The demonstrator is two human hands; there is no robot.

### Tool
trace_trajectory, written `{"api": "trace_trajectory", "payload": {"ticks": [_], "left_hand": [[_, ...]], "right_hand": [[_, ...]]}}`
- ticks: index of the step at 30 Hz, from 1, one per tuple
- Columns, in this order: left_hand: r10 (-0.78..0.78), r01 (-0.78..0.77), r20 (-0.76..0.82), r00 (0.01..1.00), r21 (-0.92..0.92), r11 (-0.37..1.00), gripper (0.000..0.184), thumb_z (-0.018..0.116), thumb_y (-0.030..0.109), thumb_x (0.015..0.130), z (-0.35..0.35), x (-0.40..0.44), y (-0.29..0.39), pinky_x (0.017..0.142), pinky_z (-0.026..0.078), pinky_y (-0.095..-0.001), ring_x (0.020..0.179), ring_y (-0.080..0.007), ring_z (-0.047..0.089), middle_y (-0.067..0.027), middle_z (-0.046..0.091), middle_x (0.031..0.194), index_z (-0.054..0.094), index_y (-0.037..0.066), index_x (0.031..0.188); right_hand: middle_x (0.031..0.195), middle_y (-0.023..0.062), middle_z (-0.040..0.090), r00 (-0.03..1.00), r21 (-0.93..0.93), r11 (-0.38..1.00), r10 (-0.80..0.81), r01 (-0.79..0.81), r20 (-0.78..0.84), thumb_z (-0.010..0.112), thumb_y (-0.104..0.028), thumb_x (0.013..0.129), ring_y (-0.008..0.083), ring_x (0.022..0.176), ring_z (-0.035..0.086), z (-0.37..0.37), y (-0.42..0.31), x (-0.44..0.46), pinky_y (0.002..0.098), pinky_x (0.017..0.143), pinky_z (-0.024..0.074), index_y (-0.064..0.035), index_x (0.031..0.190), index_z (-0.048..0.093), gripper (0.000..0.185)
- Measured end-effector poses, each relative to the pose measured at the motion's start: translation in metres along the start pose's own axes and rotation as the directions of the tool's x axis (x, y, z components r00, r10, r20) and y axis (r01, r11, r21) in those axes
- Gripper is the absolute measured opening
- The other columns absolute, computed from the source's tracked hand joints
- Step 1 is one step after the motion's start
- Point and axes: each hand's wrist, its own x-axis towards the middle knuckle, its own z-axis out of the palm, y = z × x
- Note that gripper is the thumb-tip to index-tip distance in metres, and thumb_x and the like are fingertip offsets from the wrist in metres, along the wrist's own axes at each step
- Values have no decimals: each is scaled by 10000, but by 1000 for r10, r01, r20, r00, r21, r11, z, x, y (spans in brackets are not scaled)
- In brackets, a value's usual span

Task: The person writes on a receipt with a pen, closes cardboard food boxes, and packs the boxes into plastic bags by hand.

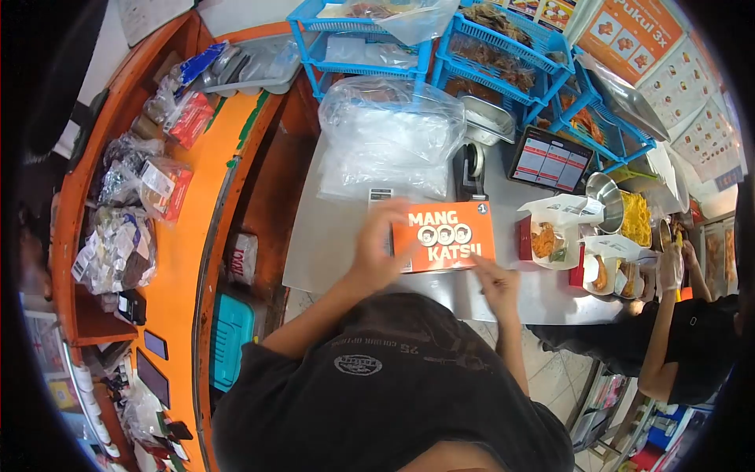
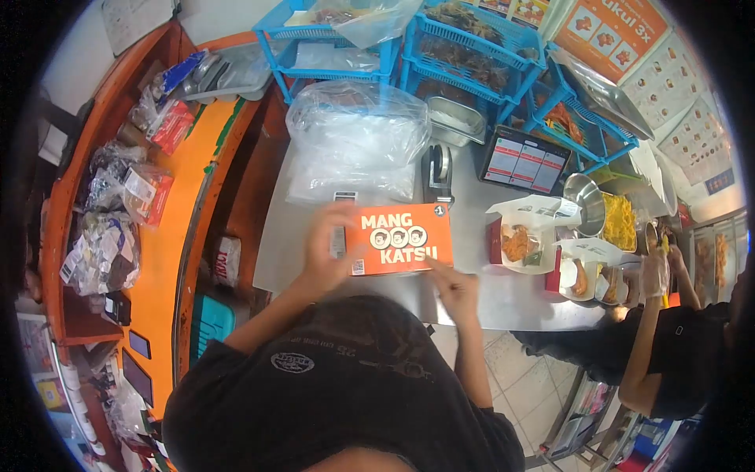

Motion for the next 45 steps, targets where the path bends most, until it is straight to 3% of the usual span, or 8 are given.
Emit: {"api": "trace_trajectory", "payload": {"ticks": [2, 8, 9, 16, 19, 23, 34, 45], "left_hand": [[-420, 342, -60, 905, -483, 806, 487, 626, 201, 878, 6, -19, -39, 1053, 362, -395, 1256, -298, 460, -165, 450, 1343, 406, 1, 1264], [-662, 657, 299, 687, -645, 391, 803, 404, 509, 995, 44, -33, -56, 1093, 328, -367, 1364, -248, 348, -161, 290, 1501, 37, 18, 1514], [-705, 666, 313, 636, -685, 296, 793, 385, 531, 994, 36, -25, -42, 1090, 334, -363, 1356, -238, 362, -153, 304, 1500, 67, 22, 1513], [-660, 658, 426, 619, -740, 140, 696, 247, 599, 992, 48, -49, -57, 1072, 387, -417, 1314, -218, 431, -78, 429, 1442, 317, 97, 1468], [-718, 700, 453, 529, -711, 67, 656, 221, 546, 1018, 50, -48, -41, 1084, 378, -417, 1313, -216, 439, -79, 432, 1441, 292, 84, 1479], [-582, 666, 487, 651, -734, 130, 677, 284, 572, 1005, 32, -36, -52, 1101, 337, -347, 1319, -169, 425, -66, 460, 1431, 346, 77, 1463], [-560, 842, 640, 527, -303, 447, 796, 312, 652, 962, -87, 134, -73, 1141, 264, -369, 1385, -215, 341, -122, 327, 1525, 279, 69, 1502], [-329, 846, 795, 510, -393, 360, 722, 277, 562, 1009, -37, 119, -67, 1153, 249, -379, 1414, -219, 287, -104, 254, 1559, 203, 59, 1520]], "right_hand": [[1000, 110, 709, 950, 104, 947, 309, -303, -51, 585, -253, 958, 115, 728, 630, -37, 50, 3, 253, 671, 502, -60, 1309, 588, 401], [1578, 126, 196, 866, 517, 706, 300, -483, 400, 246, -653, 969, 240, 1438, 215, -13, 54, 51, 387, 1122, 272, -30, 1524, 134, 842], [1454, 98, 436, 872, 618, 625, 425, -477, 243, 246, -669, 960, 231, 1328, 428, -11, 40, 52, 376, 1114, 299, -59, 1475, 311, 801], [1413, 98, 473, 760, 685, 350, 423, -639, 493, 292, -630, 972, 213, 1244, 508, 0, 66, 58, 381, 1023, 443, -63, 1431, 362, 733], [1406, 114, 475, 818, 609, 555, 466, -566, 336, 349, -624, 960, 251, 1255, 505, 34, 116, 32, 409, 1030, 442, -61, 1425, 366, 731], [1463, 111, 411, 767, 758, 253, 449, -601, 458, 297, -646, 963, 261, 1311, 450, 11, 32, 26, 428, 1080, 380, -61, 1473, 290, 777], [1500, 81, 351, 896, 825, 350, 168, -443, 410, 546, -562, 904, 250, 1403, 292, 58, -66, 84, 460, 1151, 228, -85, 1471, 298, 781], [1448, 179, 414, 851, 897, 206, 454, -390, 265, 515, -347, 948, 329, 1265, 492, 23, -10, 41, 489, 1045, 428, -24, 1450, 300, 634]]}}
